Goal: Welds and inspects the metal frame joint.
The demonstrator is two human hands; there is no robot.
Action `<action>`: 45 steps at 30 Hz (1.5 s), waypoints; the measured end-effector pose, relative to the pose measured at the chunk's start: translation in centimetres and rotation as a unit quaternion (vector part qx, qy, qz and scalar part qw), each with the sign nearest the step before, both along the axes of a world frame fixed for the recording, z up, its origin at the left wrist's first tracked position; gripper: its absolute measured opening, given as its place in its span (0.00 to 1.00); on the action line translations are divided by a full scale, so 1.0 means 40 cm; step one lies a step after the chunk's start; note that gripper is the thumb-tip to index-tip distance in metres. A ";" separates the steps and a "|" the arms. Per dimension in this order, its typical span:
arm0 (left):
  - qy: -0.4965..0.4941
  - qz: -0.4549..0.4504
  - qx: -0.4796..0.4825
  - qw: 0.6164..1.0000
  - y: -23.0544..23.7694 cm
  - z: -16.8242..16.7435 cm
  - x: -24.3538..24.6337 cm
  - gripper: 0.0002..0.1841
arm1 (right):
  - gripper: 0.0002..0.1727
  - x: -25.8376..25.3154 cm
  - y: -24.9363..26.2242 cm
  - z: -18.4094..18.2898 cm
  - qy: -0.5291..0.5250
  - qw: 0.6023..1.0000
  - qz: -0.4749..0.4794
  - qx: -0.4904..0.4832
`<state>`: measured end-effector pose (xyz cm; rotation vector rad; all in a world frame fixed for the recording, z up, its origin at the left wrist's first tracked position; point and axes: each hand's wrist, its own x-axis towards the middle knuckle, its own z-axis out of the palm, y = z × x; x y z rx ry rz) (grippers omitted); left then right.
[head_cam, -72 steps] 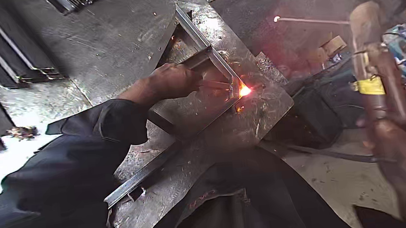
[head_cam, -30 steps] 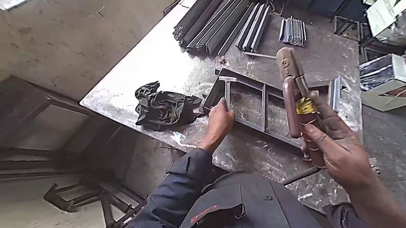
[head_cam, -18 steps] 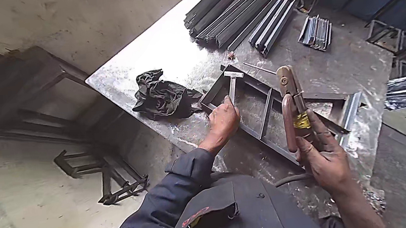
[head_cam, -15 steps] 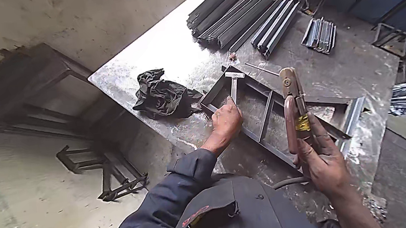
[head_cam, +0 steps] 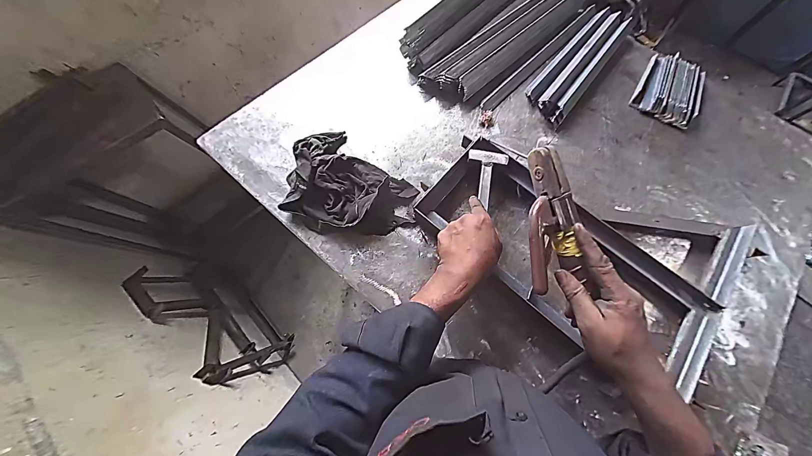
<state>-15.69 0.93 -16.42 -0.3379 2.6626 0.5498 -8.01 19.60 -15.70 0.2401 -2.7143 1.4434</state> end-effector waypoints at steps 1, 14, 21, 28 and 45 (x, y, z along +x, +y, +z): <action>0.001 -0.002 0.001 1.000 0.000 0.000 -0.001 0.29 | 0.33 -0.005 -0.005 -0.004 0.001 1.000 -0.001 0.007; 0.097 0.036 0.237 0.966 -0.089 -0.056 -0.013 0.17 | 0.44 0.149 0.076 0.069 0.056 0.966 -0.215 -0.136; 0.155 -0.030 0.306 0.939 -0.148 -0.028 0.087 0.27 | 0.52 0.484 0.183 -0.008 0.035 0.854 -0.519 0.023; 0.146 -0.165 0.309 0.925 -0.160 -0.022 0.115 0.31 | 0.49 0.602 0.176 -0.144 0.011 0.758 -0.651 0.030; 0.183 -0.308 0.258 0.897 -0.076 0.076 0.156 0.32 | 0.22 0.451 -0.048 -0.031 0.065 0.883 -0.452 0.106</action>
